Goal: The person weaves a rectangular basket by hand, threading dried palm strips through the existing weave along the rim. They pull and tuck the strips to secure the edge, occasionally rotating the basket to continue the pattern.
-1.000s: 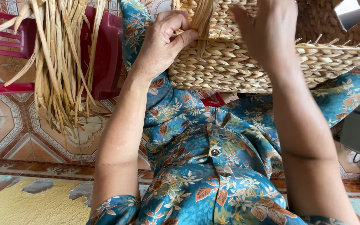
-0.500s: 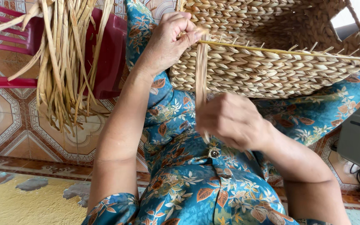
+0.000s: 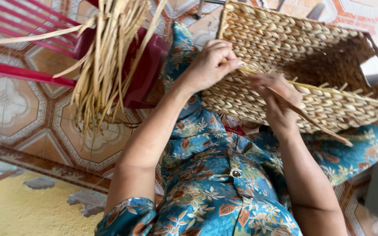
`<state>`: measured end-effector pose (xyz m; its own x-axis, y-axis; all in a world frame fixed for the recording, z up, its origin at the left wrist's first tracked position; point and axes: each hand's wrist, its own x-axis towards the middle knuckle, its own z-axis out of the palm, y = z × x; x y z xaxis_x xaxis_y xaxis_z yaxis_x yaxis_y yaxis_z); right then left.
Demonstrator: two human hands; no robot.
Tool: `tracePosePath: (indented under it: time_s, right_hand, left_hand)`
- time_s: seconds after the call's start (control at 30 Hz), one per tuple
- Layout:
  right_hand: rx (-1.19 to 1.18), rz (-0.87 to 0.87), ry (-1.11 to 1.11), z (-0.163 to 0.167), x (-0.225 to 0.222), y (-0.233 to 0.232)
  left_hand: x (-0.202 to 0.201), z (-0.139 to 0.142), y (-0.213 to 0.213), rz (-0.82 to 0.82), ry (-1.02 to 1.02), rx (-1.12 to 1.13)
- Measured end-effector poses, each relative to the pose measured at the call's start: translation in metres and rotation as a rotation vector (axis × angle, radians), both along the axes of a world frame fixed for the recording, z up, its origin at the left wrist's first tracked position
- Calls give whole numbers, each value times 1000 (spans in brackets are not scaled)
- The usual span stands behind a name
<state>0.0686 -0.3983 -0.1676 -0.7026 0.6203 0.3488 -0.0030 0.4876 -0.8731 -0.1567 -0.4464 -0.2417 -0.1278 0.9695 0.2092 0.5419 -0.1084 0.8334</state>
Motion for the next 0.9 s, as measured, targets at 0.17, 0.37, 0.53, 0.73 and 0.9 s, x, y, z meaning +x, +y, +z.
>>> tracePosePath:
  time_s: [0.17, 0.37, 0.53, 0.73, 0.9]
  right_hand:
    - [135, -60, -12, -5, 22, -7]
    - [-12, -108, 69, -3, 15, -13]
    - [-89, -117, 120, 5, 11, -12]
    - [192, -101, 32, 15, -2, -3]
    - [-106, 4, 269, 10, -28, 34]
  left_hand:
    - [11, -9, 8, 44, 76, 86]
    - [11, 1, -2, 84, 67, 277]
    - [21, 8, -3, 278, 497, 479]
    - [24, -4, 6, 236, 533, 387]
    - [17, -4, 7, 148, 394, 419]
